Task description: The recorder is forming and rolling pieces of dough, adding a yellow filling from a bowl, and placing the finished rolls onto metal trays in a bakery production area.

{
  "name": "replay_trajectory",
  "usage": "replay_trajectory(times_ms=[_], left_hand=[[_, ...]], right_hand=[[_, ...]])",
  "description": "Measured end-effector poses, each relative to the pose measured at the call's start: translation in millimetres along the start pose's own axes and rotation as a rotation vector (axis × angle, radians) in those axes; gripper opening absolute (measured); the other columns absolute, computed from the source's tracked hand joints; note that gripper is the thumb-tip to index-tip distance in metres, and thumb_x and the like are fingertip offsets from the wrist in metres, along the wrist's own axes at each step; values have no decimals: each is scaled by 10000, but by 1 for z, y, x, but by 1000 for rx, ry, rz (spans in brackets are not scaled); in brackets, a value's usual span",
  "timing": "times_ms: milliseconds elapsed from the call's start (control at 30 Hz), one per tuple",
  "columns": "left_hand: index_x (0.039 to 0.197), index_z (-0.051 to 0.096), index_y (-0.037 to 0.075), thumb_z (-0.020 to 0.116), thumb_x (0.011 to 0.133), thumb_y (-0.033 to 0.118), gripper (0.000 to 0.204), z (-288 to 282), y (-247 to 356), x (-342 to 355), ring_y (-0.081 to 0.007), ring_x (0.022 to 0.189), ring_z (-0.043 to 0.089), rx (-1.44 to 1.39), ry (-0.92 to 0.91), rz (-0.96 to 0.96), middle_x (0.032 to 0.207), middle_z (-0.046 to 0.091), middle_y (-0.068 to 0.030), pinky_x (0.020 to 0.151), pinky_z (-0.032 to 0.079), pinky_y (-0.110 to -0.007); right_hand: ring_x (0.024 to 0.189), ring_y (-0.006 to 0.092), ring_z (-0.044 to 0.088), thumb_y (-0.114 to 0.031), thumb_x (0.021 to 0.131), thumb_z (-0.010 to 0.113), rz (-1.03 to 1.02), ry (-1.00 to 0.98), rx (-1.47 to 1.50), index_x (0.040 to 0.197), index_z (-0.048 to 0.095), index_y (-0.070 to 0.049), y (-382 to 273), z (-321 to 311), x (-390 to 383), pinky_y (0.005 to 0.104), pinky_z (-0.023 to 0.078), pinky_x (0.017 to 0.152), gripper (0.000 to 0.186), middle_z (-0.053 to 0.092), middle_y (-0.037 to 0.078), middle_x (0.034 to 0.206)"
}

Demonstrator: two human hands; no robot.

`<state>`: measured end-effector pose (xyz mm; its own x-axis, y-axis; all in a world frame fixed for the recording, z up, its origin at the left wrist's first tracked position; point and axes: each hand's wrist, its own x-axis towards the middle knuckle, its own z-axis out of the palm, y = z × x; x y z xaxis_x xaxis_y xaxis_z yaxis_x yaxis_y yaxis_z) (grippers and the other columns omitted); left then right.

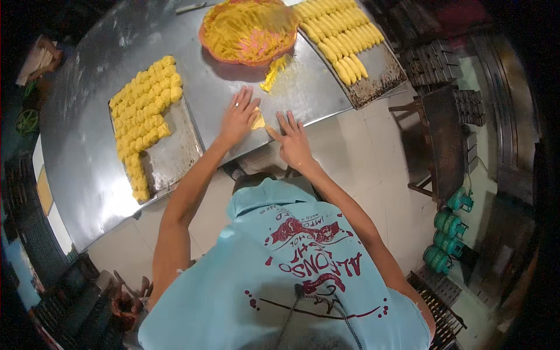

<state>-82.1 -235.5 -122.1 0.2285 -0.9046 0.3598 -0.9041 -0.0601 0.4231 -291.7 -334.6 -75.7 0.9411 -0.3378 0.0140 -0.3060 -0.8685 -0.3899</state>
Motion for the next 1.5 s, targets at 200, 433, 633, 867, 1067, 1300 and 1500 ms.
replay_trajectory(times_ms=[200, 433, 633, 867, 1067, 1300, 1500], left_hand=[[1292, 563, 3, 621, 917, 255, 455, 4, 14, -21, -381, 1435, 336, -41, -158, 213, 1485, 436, -230, 1177, 267, -511], [1307, 552, -14, 666, 887, 371, 581, -2, 3, -10, -401, 1444, 310, -23, -255, 141, 1495, 437, -205, 1176, 228, -572], [1366, 540, 34, 644, 905, 323, 554, -6, 19, -8, -445, 1454, 261, 7, -84, -20, 1519, 425, -163, 1184, 195, -579], [1397, 491, 19, 679, 884, 242, 591, -7, 33, -22, -461, 1450, 254, 31, -137, -90, 1538, 399, -164, 1178, 178, -601], [1310, 542, -33, 692, 870, 183, 513, -16, 60, -37, -470, 1342, 414, 215, 32, -241, 1438, 471, -272, 1111, 333, -564], [1175, 654, 9, 780, 761, 154, 456, -55, 120, -47, -234, 841, 648, -618, 301, -854, 969, 675, -154, 763, 532, -384], [1220, 649, 33, 792, 781, 220, 497, -159, 10, -166, -334, 933, 615, 153, 477, -752, 1072, 633, -170, 836, 512, -415]], right_hand=[[1467, 416, 262, 12, 728, 595, 48, -4, 48, 1316, 636, -216, -4, 11, -12, 604, 246, 1154, 632, 355, 169, 1563], [1491, 372, 235, 32, 732, 574, 134, 118, 52, 1358, 613, -263, -3, 28, -12, 592, 203, 1178, 693, 328, 149, 1588], [1495, 372, 222, 35, 735, 567, 225, 146, 189, 1355, 618, -233, -17, 18, -17, 548, 180, 1202, 677, 326, 158, 1587], [1453, 377, 315, 35, 742, 563, 128, 229, 331, 1204, 688, -65, 4, 3, -25, 490, 248, 1201, 489, 448, 180, 1500], [1296, 379, 503, 13, 779, 606, 355, 177, 736, 1094, 716, -28, -1, -22, -26, 429, 398, 1102, 336, 580, 206, 1333], [952, 213, 645, -136, 875, 733, 879, -67, 1713, 1174, 608, 22, -68, -18, 7, 316, 517, 823, 361, 651, 101, 1078], [913, 208, 644, -114, 914, 688, 724, -321, 1642, 1189, 575, 51, -111, 21, 72, 313, 514, 803, 340, 642, 111, 1050]])
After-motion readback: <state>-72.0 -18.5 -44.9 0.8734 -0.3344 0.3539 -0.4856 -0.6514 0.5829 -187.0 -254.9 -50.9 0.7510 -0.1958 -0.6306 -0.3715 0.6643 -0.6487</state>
